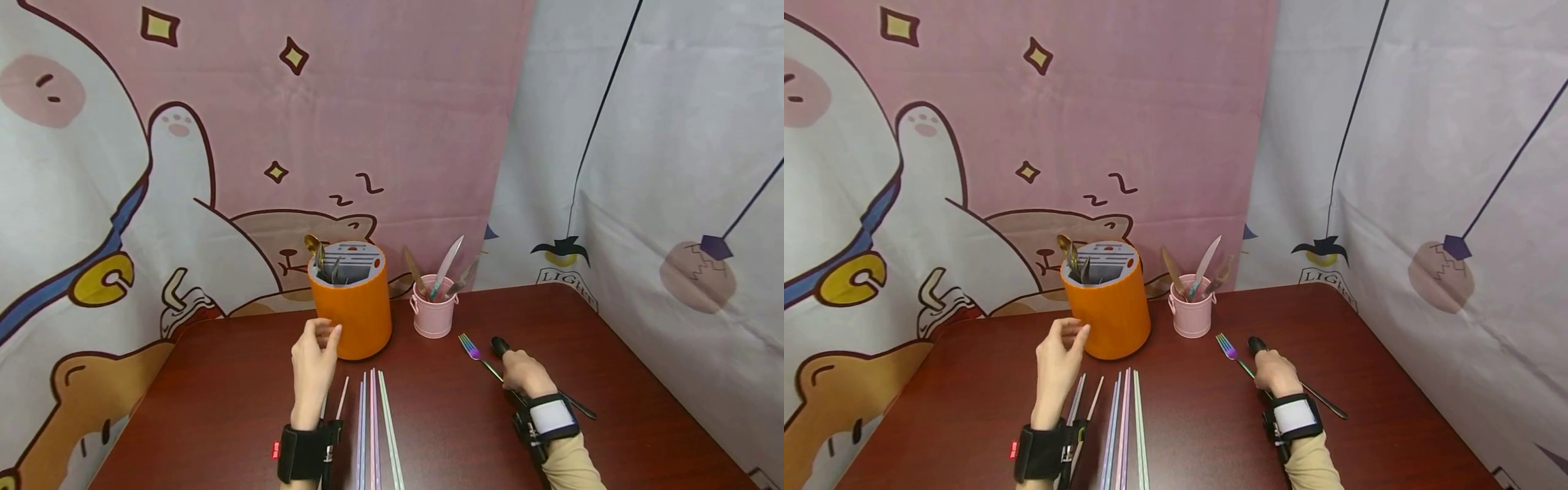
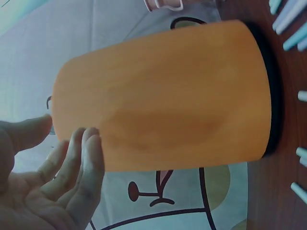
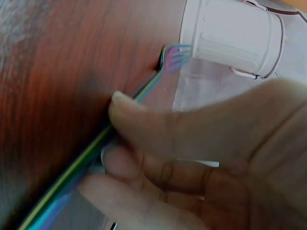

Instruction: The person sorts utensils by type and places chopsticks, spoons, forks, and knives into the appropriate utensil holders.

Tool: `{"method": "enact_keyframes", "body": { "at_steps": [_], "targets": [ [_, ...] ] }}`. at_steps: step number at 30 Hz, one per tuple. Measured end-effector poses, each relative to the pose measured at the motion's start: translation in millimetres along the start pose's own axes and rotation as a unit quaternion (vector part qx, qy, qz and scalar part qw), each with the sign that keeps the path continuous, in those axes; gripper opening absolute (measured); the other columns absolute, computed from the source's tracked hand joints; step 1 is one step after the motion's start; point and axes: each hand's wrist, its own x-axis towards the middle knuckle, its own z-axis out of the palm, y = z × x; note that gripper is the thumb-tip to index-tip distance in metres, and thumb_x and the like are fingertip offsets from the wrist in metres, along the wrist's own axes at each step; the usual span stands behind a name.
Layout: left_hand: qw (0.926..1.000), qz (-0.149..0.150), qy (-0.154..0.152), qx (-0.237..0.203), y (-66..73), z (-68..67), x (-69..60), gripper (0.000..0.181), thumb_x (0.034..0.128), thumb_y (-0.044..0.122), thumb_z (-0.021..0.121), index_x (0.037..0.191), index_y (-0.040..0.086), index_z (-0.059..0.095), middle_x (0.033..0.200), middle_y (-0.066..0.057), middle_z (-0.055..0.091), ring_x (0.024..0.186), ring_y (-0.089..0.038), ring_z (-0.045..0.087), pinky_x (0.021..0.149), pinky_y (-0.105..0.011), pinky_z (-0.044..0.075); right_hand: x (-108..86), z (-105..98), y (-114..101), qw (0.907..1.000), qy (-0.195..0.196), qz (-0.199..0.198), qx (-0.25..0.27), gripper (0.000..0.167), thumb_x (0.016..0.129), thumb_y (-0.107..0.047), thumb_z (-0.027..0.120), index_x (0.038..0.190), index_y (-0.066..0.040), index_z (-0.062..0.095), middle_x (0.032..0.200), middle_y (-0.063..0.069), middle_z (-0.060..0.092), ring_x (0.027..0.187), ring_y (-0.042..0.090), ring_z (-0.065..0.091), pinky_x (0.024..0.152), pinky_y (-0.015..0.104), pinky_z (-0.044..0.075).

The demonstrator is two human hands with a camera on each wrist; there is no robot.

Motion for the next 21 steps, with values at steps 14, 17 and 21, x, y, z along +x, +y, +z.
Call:
{"method": "enact_keyframes", "body": {
  "at_steps": [14, 17, 21],
  "targets": [
    [0.9920, 0.039, -0.120, 0.002, 23.6, 13.7, -16.3, 0.016, 0.0899, 0.018, 0.065, 0.099, 0.005, 0.065, 0.092, -0.012, 0.071, 0.082, -0.026, 0.068, 0.070, -0.039, 0.056, -1.2, -9.8, -10.5, 0.9974, 0.016, -0.069, 0.005, 0.017, 0.067, -0.001, 0.072, 0.058, -0.006, 0.058, 0.057, 0.001, 0.048, 0.052, 0.013, 0.045, 0.048, 0.026, 0.035],
    [0.9859, 0.051, -0.160, -0.001, 26.5, 23.7, -21.6, 0.016, 0.0904, 0.020, 0.064, 0.098, 0.006, 0.065, 0.092, -0.010, 0.071, 0.081, -0.023, 0.068, 0.068, -0.033, 0.055, -7.1, -17.0, -16.7, 0.9942, 0.045, -0.098, 0.004, 0.018, 0.065, 0.001, 0.068, 0.057, -0.008, 0.055, 0.056, -0.001, 0.046, 0.051, 0.012, 0.043, 0.047, 0.025, 0.034],
    [0.9728, 0.044, -0.226, -0.024, 32.1, 36.8, -29.7, 0.019, 0.0914, 0.023, 0.063, 0.098, 0.005, 0.065, 0.089, -0.010, 0.070, 0.076, -0.019, 0.066, 0.065, -0.024, 0.052, -15.3, -27.3, -28.4, 0.9877, 0.074, -0.137, 0.015, 0.015, 0.067, 0.000, 0.067, 0.061, -0.008, 0.056, 0.057, -0.002, 0.048, 0.052, 0.010, 0.043, 0.047, 0.024, 0.034]
  ]
}}
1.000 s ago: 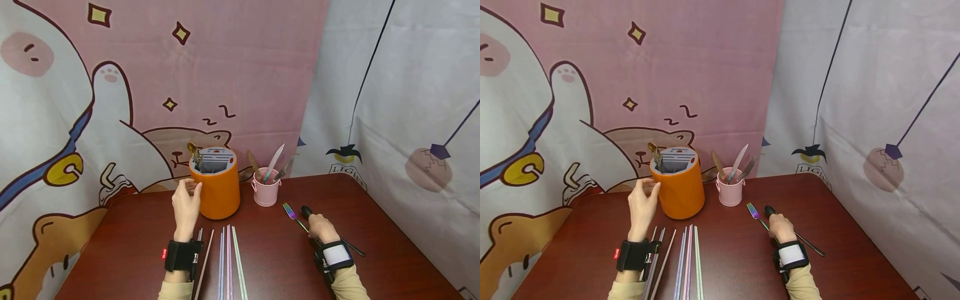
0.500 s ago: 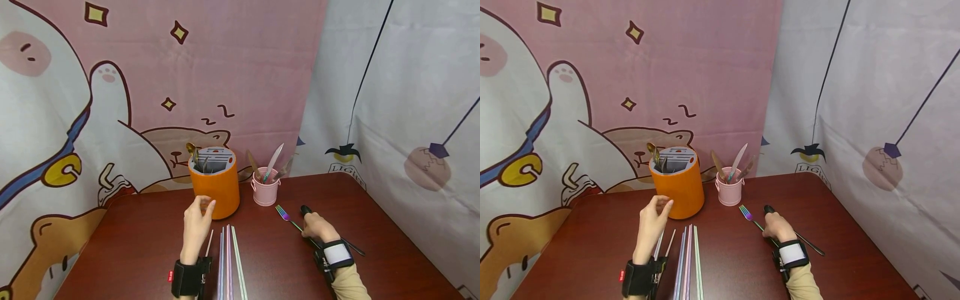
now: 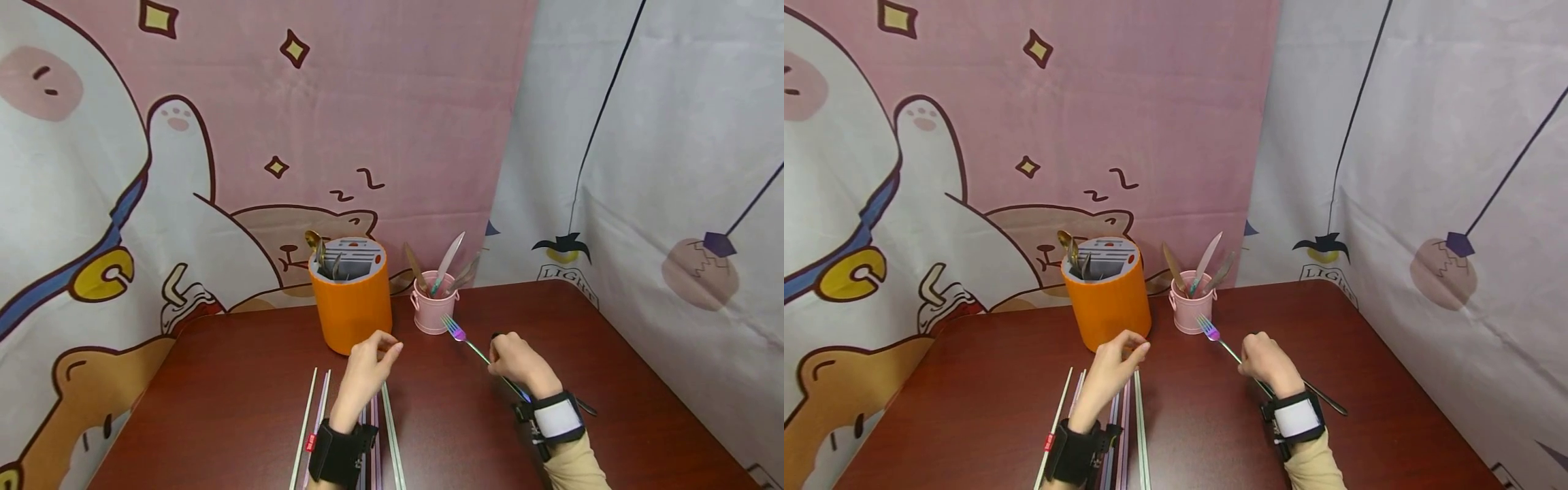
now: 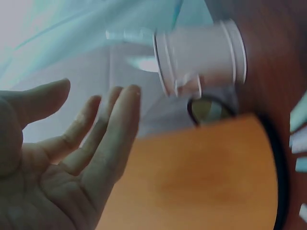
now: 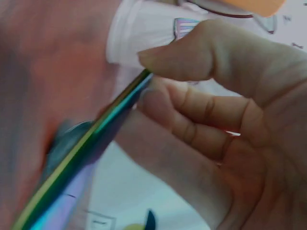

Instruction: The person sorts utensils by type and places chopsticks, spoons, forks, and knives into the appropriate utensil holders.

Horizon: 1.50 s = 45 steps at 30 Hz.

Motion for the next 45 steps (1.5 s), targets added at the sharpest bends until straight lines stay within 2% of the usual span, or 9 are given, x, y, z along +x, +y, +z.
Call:
{"method": "enact_keyframes", "body": {
  "at_steps": [3, 7, 13, 19, 25, 33, 37, 42, 45],
  "targets": [
    [0.9986, -0.011, -0.037, -0.036, 6.5, 10.0, -1.3, 0.020, 0.0918, 0.023, 0.062, 0.098, 0.004, 0.065, 0.086, -0.010, 0.070, 0.073, -0.019, 0.066, 0.062, -0.021, 0.050, -2.3, -8.6, -12.9, 0.9990, 0.031, -0.031, 0.009, 0.016, 0.068, -0.001, 0.068, 0.063, -0.010, 0.056, 0.057, -0.004, 0.049, 0.051, 0.007, 0.043, 0.047, 0.021, 0.034],
    [0.9953, -0.019, -0.048, -0.081, 17.1, 20.8, -3.4, 0.021, 0.0916, 0.023, 0.062, 0.100, 0.003, 0.066, 0.086, -0.012, 0.071, 0.074, -0.021, 0.068, 0.063, -0.020, 0.051, -8.4, -17.9, -35.4, 0.9947, 0.075, -0.067, 0.020, 0.017, 0.068, -0.002, 0.068, 0.066, -0.011, 0.055, 0.057, -0.005, 0.048, 0.050, 0.005, 0.041, 0.046, 0.019, 0.034],
    [0.9868, -0.001, -0.021, -0.161, 32.1, 32.8, -5.0, 0.026, 0.0909, 0.022, 0.064, 0.107, 0.001, 0.067, 0.096, -0.016, 0.073, 0.085, -0.026, 0.072, 0.072, -0.023, 0.056, -17.7, -22.1, -67.6, 0.9859, 0.123, -0.108, 0.032, 0.016, 0.068, -0.004, 0.071, 0.070, -0.012, 0.057, 0.061, -0.007, 0.050, 0.054, 0.001, 0.042, 0.048, 0.017, 0.036],
    [0.9626, -0.030, 0.025, -0.268, 42.6, 41.9, -4.7, 0.021, 0.0885, 0.013, 0.066, 0.102, -0.003, 0.067, 0.096, -0.021, 0.072, 0.082, -0.032, 0.072, 0.071, -0.027, 0.058, -20.2, -18.0, -83.8, 0.9754, 0.147, -0.159, 0.044, 0.019, 0.068, -0.002, 0.072, 0.070, -0.012, 0.056, 0.062, -0.008, 0.048, 0.056, -0.001, 0.040, 0.050, 0.015, 0.036],
    [0.9433, -0.038, 0.065, -0.323, 45.8, 44.4, -5.1, 0.015, 0.0880, 0.007, 0.065, 0.094, -0.008, 0.064, 0.090, -0.026, 0.069, 0.079, -0.036, 0.071, 0.069, -0.032, 0.059, -19.1, -13.1, -85.7, 0.9629, 0.165, -0.207, 0.052, 0.020, 0.068, 0.003, 0.071, 0.071, -0.011, 0.058, 0.064, -0.006, 0.052, 0.058, -0.002, 0.044, 0.051, 0.014, 0.039],
    [0.9387, -0.036, 0.058, -0.338, 45.7, 44.1, -6.0, 0.018, 0.0899, 0.008, 0.063, 0.099, -0.007, 0.062, 0.091, -0.028, 0.066, 0.075, -0.021, 0.069, 0.069, -0.027, 0.058, -18.8, -16.5, -82.0, 0.9646, 0.136, -0.215, 0.067, 0.013, 0.077, -0.005, 0.076, 0.078, -0.010, 0.063, 0.069, -0.003, 0.062, 0.061, 0.000, 0.054, 0.054, 0.015, 0.046],
    [0.9401, -0.031, 0.061, -0.334, 44.7, 42.6, -6.0, 0.018, 0.0906, 0.010, 0.062, 0.099, -0.006, 0.061, 0.092, -0.027, 0.065, 0.074, -0.014, 0.068, 0.069, -0.027, 0.058, -16.2, -19.3, -69.6, 0.9765, 0.111, -0.166, 0.082, 0.013, 0.078, -0.015, 0.077, 0.081, -0.010, 0.065, 0.070, -0.005, 0.062, 0.062, 0.000, 0.054, 0.055, 0.018, 0.047],
    [0.9404, -0.032, 0.069, -0.331, 41.9, 39.3, -6.1, 0.016, 0.0909, 0.009, 0.062, 0.100, -0.004, 0.062, 0.091, -0.025, 0.066, 0.073, -0.012, 0.067, 0.068, -0.027, 0.058, -9.9, -21.9, -32.9, 0.9957, 0.068, -0.034, 0.053, 0.018, 0.079, -0.017, 0.076, 0.088, -0.005, 0.065, 0.072, -0.001, 0.061, 0.063, 0.007, 0.053, 0.054, 0.023, 0.043],
    [0.9405, -0.031, 0.076, -0.330, 41.1, 36.6, -6.4, 0.016, 0.0912, 0.009, 0.061, 0.099, -0.004, 0.062, 0.092, -0.023, 0.067, 0.073, -0.010, 0.067, 0.068, -0.026, 0.058, -8.2, -23.3, -5.6, 0.9981, 0.037, 0.044, 0.024, 0.023, 0.080, -0.015, 0.074, 0.094, -0.001, 0.064, 0.077, 0.007, 0.062, 0.064, 0.014, 0.053, 0.054, 0.029, 0.043]
  ]
}}
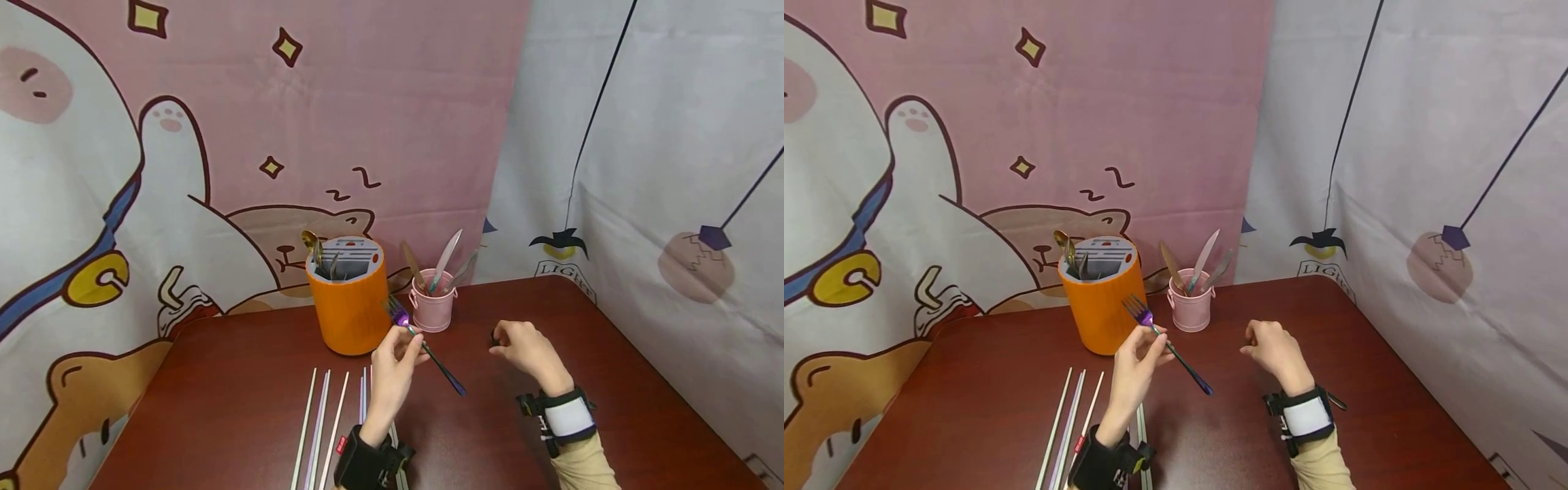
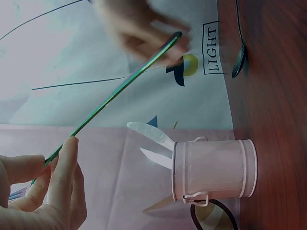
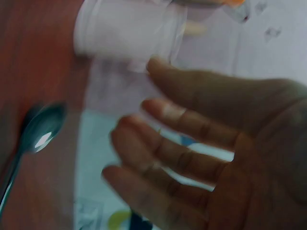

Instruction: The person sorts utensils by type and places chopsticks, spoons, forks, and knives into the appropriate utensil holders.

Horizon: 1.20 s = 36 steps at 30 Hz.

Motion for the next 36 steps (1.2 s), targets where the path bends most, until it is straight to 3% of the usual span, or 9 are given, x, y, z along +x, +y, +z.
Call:
{"method": "enact_keyframes", "body": {
  "at_steps": [3, 6, 10, 14, 18, 24, 27, 31, 36],
  "targets": [
    [1.0000, 0.005, 0.008, 0.001, 1.8, -1.5, 1.0, 0.015, 0.0912, 0.008, 0.061, 0.099, -0.005, 0.062, 0.093, -0.024, 0.067, 0.072, -0.008, 0.066, 0.068, -0.027, 0.058, 1.7, -0.8, 25.9, 0.9980, -0.024, 0.056, -0.018, 0.027, 0.080, -0.015, 0.074, 0.097, 0.003, 0.063, 0.084, 0.015, 0.064, 0.067, 0.021, 0.057, 0.056, 0.036, 0.047],
    [0.9998, 0.009, 0.015, 0.004, 3.5, -2.6, 2.4, 0.014, 0.0913, 0.008, 0.061, 0.099, -0.004, 0.062, 0.092, -0.023, 0.067, 0.072, -0.009, 0.066, 0.069, -0.027, 0.058, 1.3, 0.4, 47.6, 0.9956, -0.027, 0.085, -0.029, 0.026, 0.079, -0.013, 0.073, 0.096, 0.005, 0.063, 0.089, 0.019, 0.066, 0.071, 0.025, 0.060, 0.059, 0.042, 0.049],
    [0.9996, 0.016, 0.021, 0.009, 4.3, -4.5, 3.6, 0.015, 0.0914, 0.009, 0.061, 0.099, -0.004, 0.062, 0.092, -0.022, 0.066, 0.072, -0.012, 0.067, 0.069, -0.027, 0.058, -1.3, 3.0, 67.4, 0.9922, -0.033, 0.115, -0.033, 0.018, 0.076, -0.010, 0.074, 0.083, 0.001, 0.061, 0.078, 0.014, 0.060, 0.068, 0.024, 0.056, 0.056, 0.039, 0.045],
    [0.9993, 0.025, 0.026, 0.011, 4.7, -8.0, 4.6, 0.015, 0.0920, 0.010, 0.060, 0.100, -0.003, 0.062, 0.090, -0.022, 0.066, 0.072, -0.013, 0.067, 0.069, -0.027, 0.058, -2.7, 5.3, 78.7, 0.9869, -0.063, 0.144, -0.036, 0.019, 0.074, -0.009, 0.076, 0.073, -0.002, 0.058, 0.069, 0.008, 0.053, 0.064, 0.022, 0.050, 0.055, 0.035, 0.041],
    [0.9991, 0.022, 0.035, 0.011, 4.4, -12.6, 7.3, 0.015, 0.0926, 0.010, 0.060, 0.100, -0.003, 0.062, 0.091, -0.024, 0.065, 0.072, -0.010, 0.067, 0.068, -0.026, 0.058, -1.1, 8.4, 85.0, 0.9804, -0.088, 0.169, -0.050, 0.019, 0.074, -0.009, 0.078, 0.073, -0.002, 0.061, 0.070, 0.009, 0.055, 0.067, 0.024, 0.053, 0.059, 0.039, 0.045],
    [0.9973, 0.025, 0.059, 0.036, 5.3, -23.9, 11.0, 0.016, 0.0928, 0.012, 0.060, 0.100, -0.002, 0.063, 0.097, -0.021, 0.065, 0.075, -0.013, 0.067, 0.069, -0.023, 0.058, 1.5, 12.4, 84.8, 0.9776, -0.105, 0.176, -0.048, 0.016, 0.074, -0.005, 0.076, 0.067, -0.004, 0.062, 0.066, 0.008, 0.055, 0.062, 0.023, 0.053, 0.056, 0.037, 0.045],
    [0.9946, 0.049, 0.081, 0.042, 10.4, -33.3, 12.8, 0.018, 0.0932, 0.013, 0.060, 0.101, -0.004, 0.062, 0.099, -0.019, 0.065, 0.077, -0.012, 0.067, 0.069, -0.026, 0.058, 0.7, 14.0, 83.1, 0.9794, -0.109, 0.168, -0.029, 0.018, 0.075, -0.003, 0.074, 0.063, -0.004, 0.060, 0.063, 0.006, 0.053, 0.057, 0.020, 0.054, 0.052, 0.032, 0.045],
    [0.9854, 0.106, 0.126, 0.044, 20.8, -48.4, 17.5, 0.020, 0.0937, 0.012, 0.059, 0.100, -0.008, 0.060, 0.097, -0.020, 0.065, 0.076, -0.007, 0.065, 0.069, -0.026, 0.058, -1.0, 15.7, 82.3, 0.9807, -0.110, 0.161, -0.014, 0.018, 0.075, 0.000, 0.072, 0.064, -0.004, 0.059, 0.062, 0.006, 0.053, 0.054, 0.019, 0.055, 0.050, 0.030, 0.047],
    [0.9600, 0.201, 0.186, 0.057, 42.1, -67.9, 29.3, 0.020, 0.0932, 0.008, 0.058, 0.097, -0.012, 0.060, 0.091, -0.022, 0.063, 0.073, -0.004, 0.064, 0.069, -0.020, 0.056, -1.8, 18.5, 83.3, 0.9806, -0.109, 0.163, -0.007, 0.018, 0.075, 0.001, 0.072, 0.064, -0.004, 0.059, 0.063, 0.006, 0.054, 0.056, 0.019, 0.056, 0.050, 0.030, 0.049]
  ]
}}
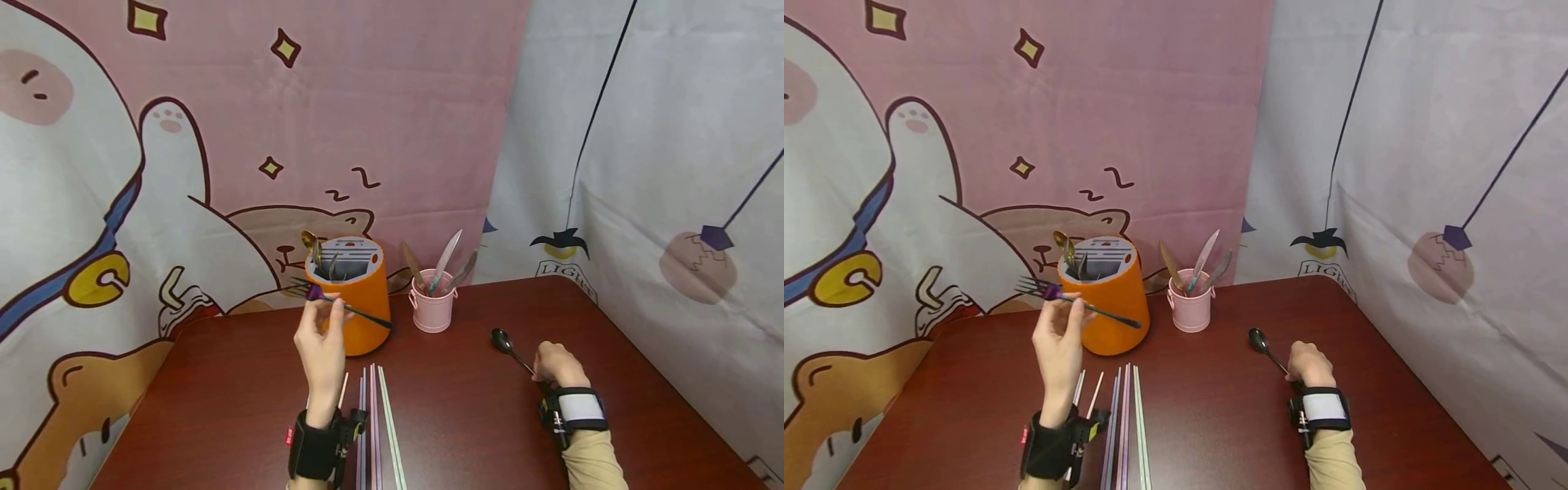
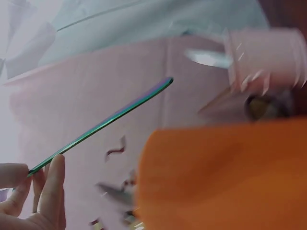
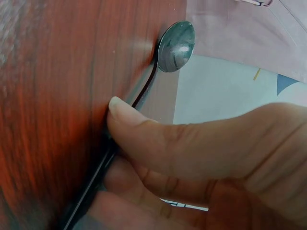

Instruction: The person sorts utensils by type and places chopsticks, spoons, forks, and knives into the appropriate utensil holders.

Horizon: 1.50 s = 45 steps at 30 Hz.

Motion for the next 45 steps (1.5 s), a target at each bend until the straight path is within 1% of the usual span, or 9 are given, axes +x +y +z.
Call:
{"method": "enact_keyframes", "body": {
  "at_steps": [4, 8, 12, 18, 22, 25, 32, 39, 45],
  "targets": [
    [0.9943, 0.061, 0.062, 0.061, 10.7, -9.7, 26.0, 0.020, 0.0927, 0.010, 0.060, 0.093, -0.010, 0.061, 0.086, -0.019, 0.062, 0.070, 0.001, 0.061, 0.062, -0.013, 0.051, 1.7, 0.9, 0.3, 1.0000, -0.002, 0.002, 0.000, 0.017, 0.076, 0.001, 0.072, 0.066, -0.003, 0.059, 0.064, 0.007, 0.054, 0.057, 0.019, 0.056, 0.051, 0.031, 0.049],
    [0.9777, 0.110, 0.105, 0.145, 12.6, -16.2, 46.2, 0.020, 0.0928, 0.012, 0.060, 0.091, -0.008, 0.062, 0.086, -0.019, 0.062, 0.070, 0.000, 0.056, 0.058, -0.005, 0.042, 3.0, 0.9, 0.5, 0.9999, -0.006, 0.005, -0.007, 0.016, 0.076, 0.000, 0.072, 0.065, -0.003, 0.059, 0.063, 0.007, 0.053, 0.055, 0.019, 0.056, 0.051, 0.030, 0.049],
    [0.9682, 0.132, 0.121, 0.175, 7.8, -18.1, 56.7, 0.020, 0.0930, 0.012, 0.060, 0.093, -0.008, 0.063, 0.085, -0.021, 0.061, 0.074, -0.008, 0.053, 0.060, -0.002, 0.040, 3.0, 1.5, 1.0, 1.0000, -0.004, 0.002, -0.008, 0.017, 0.075, 0.000, 0.072, 0.065, -0.003, 0.059, 0.062, 0.006, 0.053, 0.053, 0.019, 0.057, 0.050, 0.030, 0.049],
    [0.9648, 0.140, 0.110, 0.194, -4.0, -15.1, 68.0, 0.024, 0.0934, 0.016, 0.059, 0.090, -0.008, 0.062, 0.085, -0.024, 0.059, 0.074, -0.026, 0.059, 0.064, -0.001, 0.042, 1.4, 2.9, 0.3, 1.0000, 0.000, 0.003, -0.003, 0.018, 0.076, 0.000, 0.072, 0.065, -0.003, 0.058, 0.063, 0.006, 0.053, 0.055, 0.019, 0.057, 0.050, 0.030, 0.048],
    [0.9636, 0.124, 0.088, 0.220, -15.3, -12.4, 75.7, 0.026, 0.0933, 0.017, 0.060, 0.091, -0.008, 0.062, 0.087, -0.025, 0.060, 0.082, -0.033, 0.064, 0.072, -0.020, 0.055, 1.1, 3.4, 0.1, 1.0000, 0.004, 0.004, 0.000, 0.018, 0.076, 0.001, 0.072, 0.065, -0.003, 0.059, 0.063, 0.006, 0.053, 0.056, 0.019, 0.056, 0.049, 0.030, 0.048],
    [0.9643, 0.103, 0.085, 0.228, -25.5, -10.2, 79.2, 0.023, 0.0922, 0.015, 0.061, 0.090, -0.008, 0.063, 0.087, -0.023, 0.061, 0.085, -0.034, 0.064, 0.074, -0.037, 0.056, 1.4, 3.7, 0.2, 1.0000, 0.006, 0.003, -0.004, 0.016, 0.075, 0.001, 0.071, 0.065, -0.003, 0.060, 0.063, 0.007, 0.053, 0.055, 0.019, 0.056, 0.049, 0.030, 0.048],
    [0.9665, 0.067, 0.070, 0.238, -43.3, -7.5, 77.7, 0.015, 0.0885, 0.009, 0.065, 0.090, -0.006, 0.067, 0.089, -0.022, 0.062, 0.083, -0.033, 0.062, 0.069, -0.014, 0.044, 1.4, 3.3, 0.4, 0.9999, 0.012, -0.004, -0.008, 0.014, 0.074, -0.001, 0.072, 0.066, -0.003, 0.062, 0.064, 0.007, 0.056, 0.056, 0.019, 0.056, 0.049, 0.031, 0.048],
    [0.9749, 0.003, 0.053, 0.216, -50.1, -5.7, 73.6, 0.025, 0.0837, 0.004, 0.070, 0.104, -0.006, 0.060, 0.093, -0.023, 0.066, 0.086, -0.031, 0.066, 0.076, -0.033, 0.056, 1.4, 3.1, 0.8, 1.0000, 0.007, 0.003, -0.002, 0.014, 0.075, -0.001, 0.072, 0.067, -0.003, 0.061, 0.065, 0.008, 0.056, 0.056, 0.020, 0.057, 0.050, 0.031, 0.049],
    [0.9782, -0.032, 0.040, 0.201, -52.8, -3.8, 73.9, 0.028, 0.0823, 0.003, 0.071, 0.107, -0.004, 0.060, 0.096, -0.021, 0.066, 0.089, -0.027, 0.066, 0.078, -0.030, 0.055, 0.9, 2.3, 1.9, 0.9998, 0.014, -0.003, -0.011, 0.014, 0.073, -0.002, 0.074, 0.066, -0.004, 0.062, 0.064, 0.007, 0.057, 0.053, 0.020, 0.058, 0.049, 0.032, 0.048]
  ]
}}
